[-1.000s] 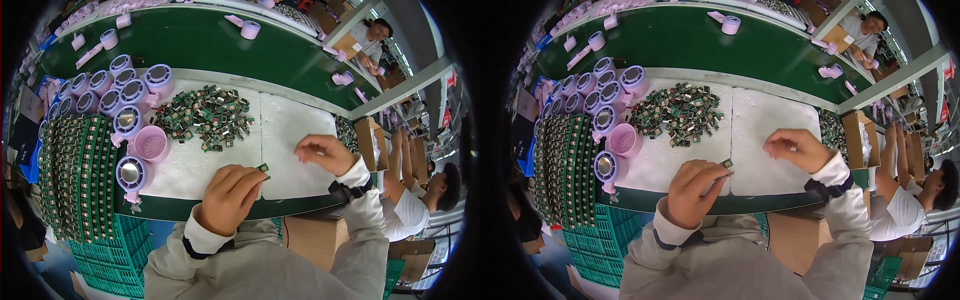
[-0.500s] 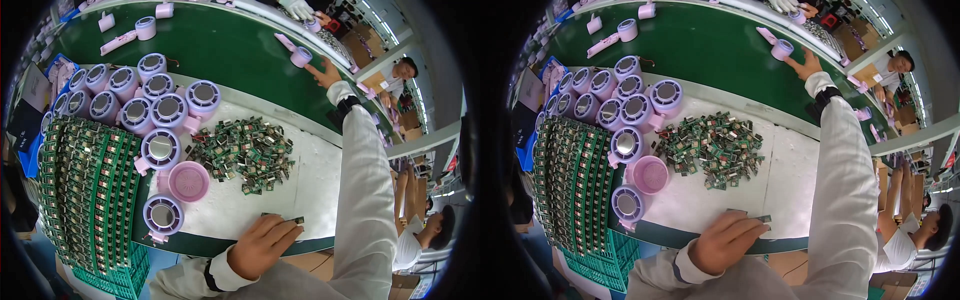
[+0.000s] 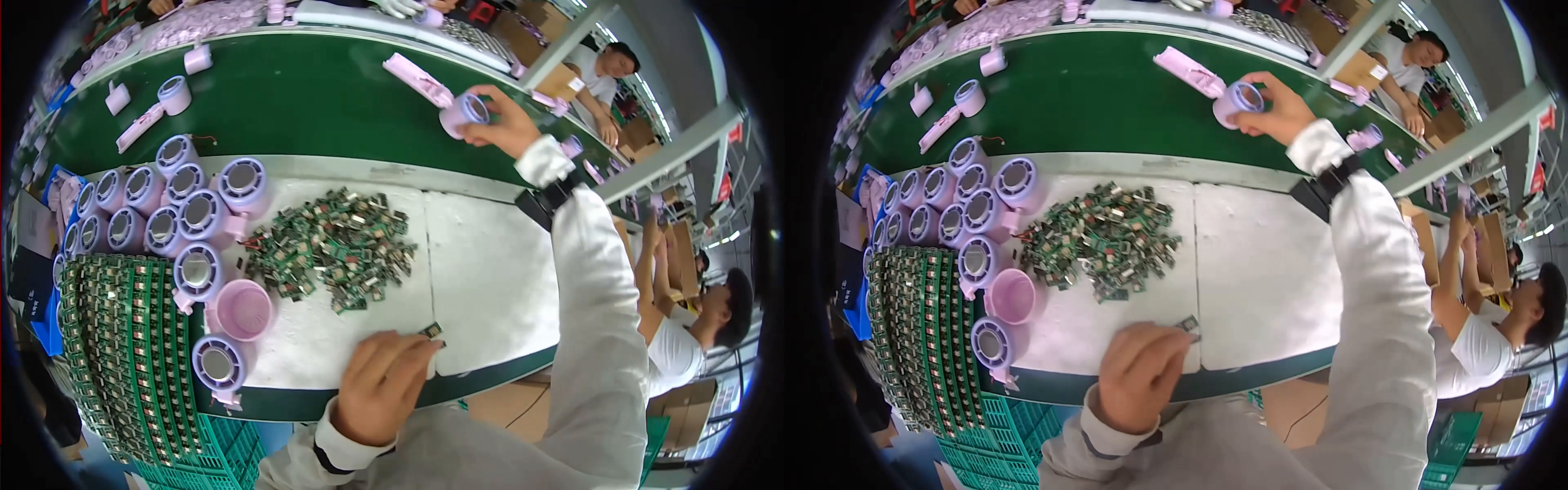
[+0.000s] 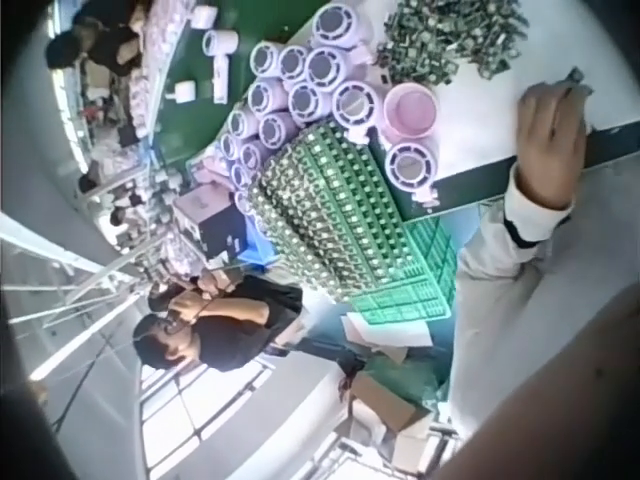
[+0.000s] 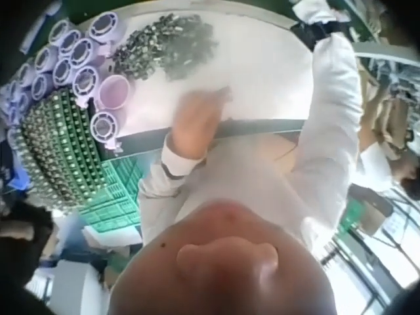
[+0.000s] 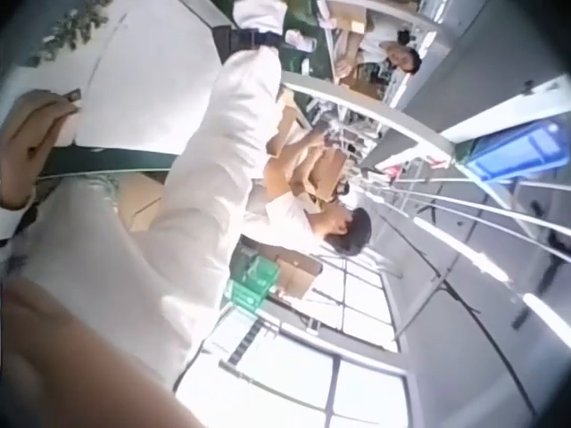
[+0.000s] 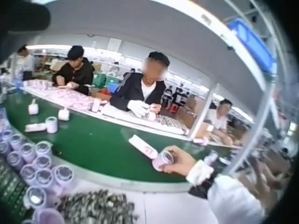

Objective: The person picks up a circuit board and a pink fan housing, connects the wires from the housing to the board by hand, and places the board into the housing. The person then sets the assembly aside and reaches for another housing to repeat the process.

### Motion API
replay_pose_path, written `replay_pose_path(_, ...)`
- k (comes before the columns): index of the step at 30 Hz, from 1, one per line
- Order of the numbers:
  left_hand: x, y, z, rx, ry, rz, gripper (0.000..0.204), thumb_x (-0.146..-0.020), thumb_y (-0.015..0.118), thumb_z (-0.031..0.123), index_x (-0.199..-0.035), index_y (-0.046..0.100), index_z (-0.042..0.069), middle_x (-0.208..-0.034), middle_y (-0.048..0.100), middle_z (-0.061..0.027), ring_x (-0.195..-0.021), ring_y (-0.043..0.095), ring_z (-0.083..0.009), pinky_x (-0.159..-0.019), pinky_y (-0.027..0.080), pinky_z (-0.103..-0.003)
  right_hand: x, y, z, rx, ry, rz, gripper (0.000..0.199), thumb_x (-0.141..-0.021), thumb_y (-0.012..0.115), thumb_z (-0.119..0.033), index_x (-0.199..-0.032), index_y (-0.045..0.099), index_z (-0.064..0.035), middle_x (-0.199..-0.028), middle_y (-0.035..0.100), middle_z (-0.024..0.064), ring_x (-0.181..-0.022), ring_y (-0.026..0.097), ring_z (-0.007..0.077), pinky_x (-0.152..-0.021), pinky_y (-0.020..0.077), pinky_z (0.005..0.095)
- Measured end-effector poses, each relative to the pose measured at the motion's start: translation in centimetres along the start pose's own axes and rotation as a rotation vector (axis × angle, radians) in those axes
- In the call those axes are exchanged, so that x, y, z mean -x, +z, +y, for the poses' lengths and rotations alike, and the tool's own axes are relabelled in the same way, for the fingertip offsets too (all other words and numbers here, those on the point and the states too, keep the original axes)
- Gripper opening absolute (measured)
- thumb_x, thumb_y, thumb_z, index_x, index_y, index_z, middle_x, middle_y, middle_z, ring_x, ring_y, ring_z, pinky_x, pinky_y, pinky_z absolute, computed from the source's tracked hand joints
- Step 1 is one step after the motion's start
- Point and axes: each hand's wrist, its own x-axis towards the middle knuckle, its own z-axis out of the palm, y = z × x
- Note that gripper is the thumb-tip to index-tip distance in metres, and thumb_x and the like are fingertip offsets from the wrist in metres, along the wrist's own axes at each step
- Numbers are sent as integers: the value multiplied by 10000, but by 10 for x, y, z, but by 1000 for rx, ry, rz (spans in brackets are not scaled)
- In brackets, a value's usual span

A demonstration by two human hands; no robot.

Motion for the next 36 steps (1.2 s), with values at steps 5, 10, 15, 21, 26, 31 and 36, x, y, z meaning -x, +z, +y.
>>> replay_pose_path(5,0,3,2,-9,-47,79,310,-799,754,-74,-1084,730,46,-1044,717,-118,-928,672,-315,-808,553,-400,174,-41,-15,11,28,-197,719,-783,836,38,-1410,506,-88,-1331,575,86,-1168,623,185,-897,614,340)
replay_pose_path(10,-2,6,2,-23,-150,147,260,-837,759,-62,-1075,720,34,-1020,727,-135,-933,694,-302,-799,559,-361,265,-43,-12,124,66,-303,660,-820,806,39,-1413,541,-81,-1336,576,71,-1186,622,184,-924,607,346)
replay_pose_path(15,-3,10,-4,65,-310,260,222,-853,767,-50,-1055,708,19,-1021,733,-135,-921,711,-247,-817,552,-323,278,-23,-4,290,-119,-284,638,-820,770,66,-1410,589,-94,-1377,567,108,-1193,643,251,-894,600,363)
replay_pose_path(21,2,16,1,-5,-129,297,228,-854,772,-39,-1065,710,21,-1007,730,-123,-883,706,-221,-809,547,-309,290,8,-40,613,-364,28,564,-833,743,10,-1373,634,-111,-1213,669,177,-991,702,304,-800,580,386)
replay_pose_path(26,8,43,37,171,-78,-42,244,-868,760,-35,-1101,718,23,-1036,724,-126,-870,705,-240,-811,551,-320,301,45,-26,446,-106,-193,429,-864,731,-54,-1287,678,-101,-918,720,148,-771,714,292,-729,575,380)
replay_pose_path(31,4,55,42,204,-95,-210,226,-902,728,-56,-1124,702,-19,-1056,726,-124,-943,703,-197,-860,555,-309,300,54,-10,437,-261,-58,317,-873,737,-89,-1189,709,-90,-781,715,125,-684,716,312,-671,571,375)
replay_pose_path(36,5,59,34,279,-108,-263,264,-881,737,-51,-1133,722,26,-1027,726,-128,-891,725,-232,-794,576,-307,299,51,4,328,-344,-67,280,-886,734,-105,-1165,715,-89,-844,740,138,-736,734,319,-668,574,380)
